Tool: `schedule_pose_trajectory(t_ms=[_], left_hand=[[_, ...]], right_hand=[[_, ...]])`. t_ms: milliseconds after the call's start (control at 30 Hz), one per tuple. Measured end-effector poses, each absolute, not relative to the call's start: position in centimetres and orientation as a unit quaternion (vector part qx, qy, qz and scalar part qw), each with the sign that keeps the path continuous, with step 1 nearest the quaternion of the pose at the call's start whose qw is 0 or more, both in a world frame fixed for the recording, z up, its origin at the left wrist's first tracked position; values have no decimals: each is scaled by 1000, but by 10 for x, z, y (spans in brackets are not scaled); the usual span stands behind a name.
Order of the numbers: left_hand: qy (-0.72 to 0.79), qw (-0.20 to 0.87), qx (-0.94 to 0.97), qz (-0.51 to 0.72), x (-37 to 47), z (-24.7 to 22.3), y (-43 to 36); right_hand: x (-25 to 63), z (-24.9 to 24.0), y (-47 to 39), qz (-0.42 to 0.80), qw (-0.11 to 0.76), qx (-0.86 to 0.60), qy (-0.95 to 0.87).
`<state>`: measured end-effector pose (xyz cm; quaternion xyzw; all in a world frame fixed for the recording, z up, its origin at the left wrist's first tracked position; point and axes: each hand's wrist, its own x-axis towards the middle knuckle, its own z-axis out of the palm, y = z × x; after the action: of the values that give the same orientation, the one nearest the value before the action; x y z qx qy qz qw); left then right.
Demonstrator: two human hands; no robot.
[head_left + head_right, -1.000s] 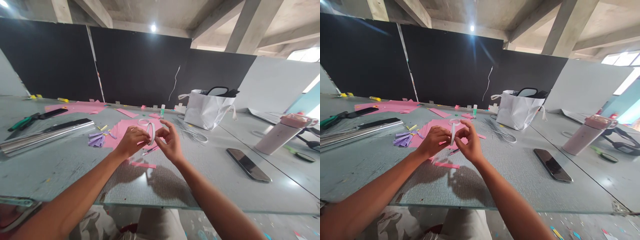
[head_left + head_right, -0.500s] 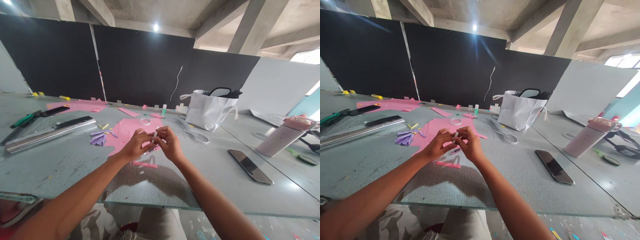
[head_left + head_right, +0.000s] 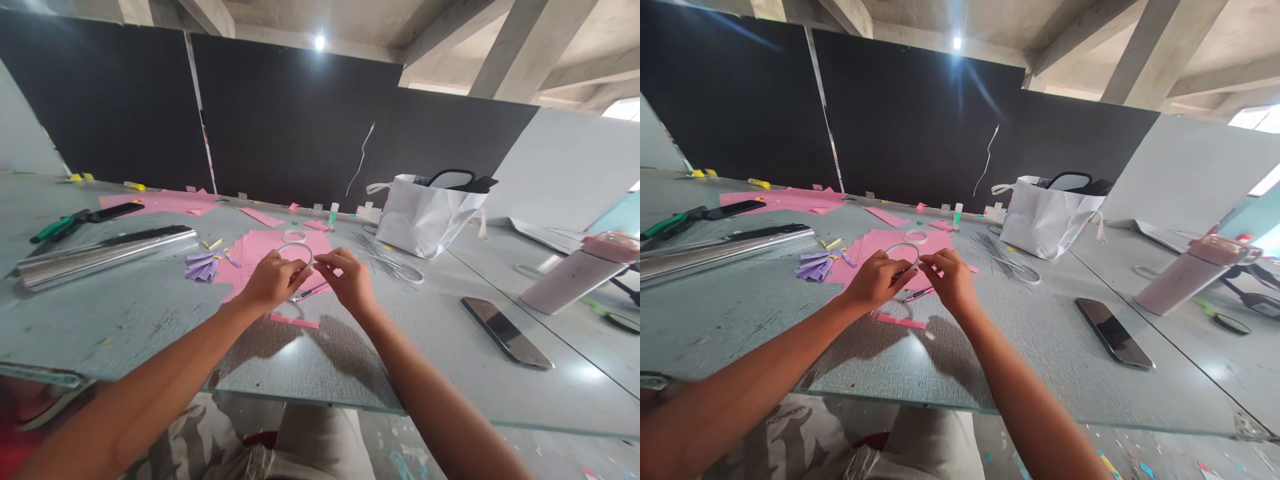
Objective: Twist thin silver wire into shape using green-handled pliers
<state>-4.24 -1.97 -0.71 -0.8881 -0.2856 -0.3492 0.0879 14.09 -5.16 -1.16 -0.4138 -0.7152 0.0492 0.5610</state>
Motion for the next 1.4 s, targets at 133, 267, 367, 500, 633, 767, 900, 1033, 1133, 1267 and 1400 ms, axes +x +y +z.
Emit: schedule_pose_trajectory(t_ms=[133,267,367,500,633,767,900,1033,1133,1267,1400], left_hand=[[-296,100,-884,-348,-39,-6,-20],[-295,86,-877,-369,-37,-3,-20],[-308,77,-873,-369,-36,-4,-15],[-332,95,-887,-307,-32,-11,-1],[-365,84,-897,-235,-29,-12,1],[-334,-71,-926,-160,-42,-4,-16],[-297,-179,-934,-84,-53,-5,-29],[-281,-201,-934,-90,-47,-14,-32],[-278,-229,-929,-84,-42,-17,-33],[-249,-229,-936,-95,-44,-13,-34],[-277,-254,-899,-223,-44,-6,-30]], right_hand=[[137,-12,-50,126,561,-449,-684],[134,-13,-42,327,594,-423,-600],[150,-15,-30,351,669,-397,-522],[178,-18,-19,263,688,-464,-492],[176,-23,-21,161,591,-521,-594],[160,-19,-37,149,478,-507,-702],[156,-10,-55,195,356,-456,-792],[160,-14,-56,164,312,-460,-815],[164,-21,-48,119,317,-463,-819],[167,-22,-42,119,378,-481,-782],[164,-13,-46,224,464,-399,-759]])
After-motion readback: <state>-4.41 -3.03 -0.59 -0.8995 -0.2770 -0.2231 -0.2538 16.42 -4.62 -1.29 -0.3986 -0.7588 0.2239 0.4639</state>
